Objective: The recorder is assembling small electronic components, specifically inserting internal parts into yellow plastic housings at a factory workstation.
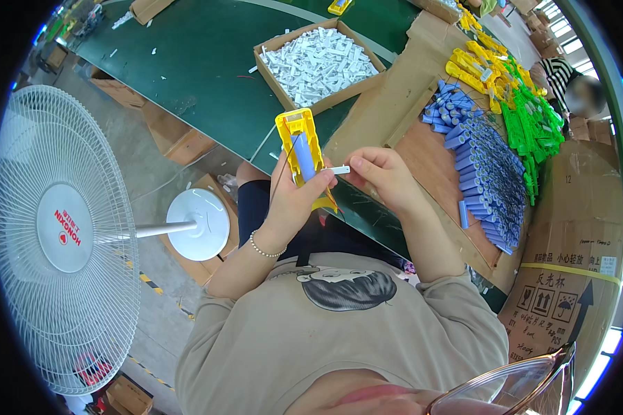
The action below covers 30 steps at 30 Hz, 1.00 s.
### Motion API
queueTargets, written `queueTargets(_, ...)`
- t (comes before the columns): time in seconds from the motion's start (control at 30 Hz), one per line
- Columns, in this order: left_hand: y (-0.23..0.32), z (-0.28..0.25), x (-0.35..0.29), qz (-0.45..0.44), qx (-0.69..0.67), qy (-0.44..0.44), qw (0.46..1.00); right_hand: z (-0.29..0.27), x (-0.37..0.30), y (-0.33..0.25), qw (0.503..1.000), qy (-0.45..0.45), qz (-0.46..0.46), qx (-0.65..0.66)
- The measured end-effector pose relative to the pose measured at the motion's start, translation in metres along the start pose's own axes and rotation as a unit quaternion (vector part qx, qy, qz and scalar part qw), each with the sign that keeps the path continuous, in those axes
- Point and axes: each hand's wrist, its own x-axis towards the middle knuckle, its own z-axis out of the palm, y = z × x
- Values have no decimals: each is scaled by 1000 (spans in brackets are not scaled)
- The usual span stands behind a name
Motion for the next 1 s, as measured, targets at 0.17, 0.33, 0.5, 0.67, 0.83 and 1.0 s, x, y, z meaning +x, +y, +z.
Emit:
queueTargets(0.17, -4, 3, 2, 5, 78, -30, 996, 0, -16, -19, 945, 42, -61, -318)
queueTargets(0.33, -7, 5, -3, -46, 29, -46, 997, -13, -18, -24, 989, 19, -63, -136)
queueTargets(0.5, -4, 5, -7, -62, 2, -85, 994, -10, -18, -36, 974, 37, -213, -66)
queueTargets(0.67, 9, 12, -6, -59, 190, -101, 975, -3, -12, -37, 962, 70, -206, -168)
queueTargets(0.83, -7, 12, -8, -1, 192, -120, 974, 0, -3, -30, 965, 77, -172, -182)
queueTargets(1.0, -3, 9, -7, -36, 204, -142, 968, 1, -4, -37, 931, 128, -138, -314)
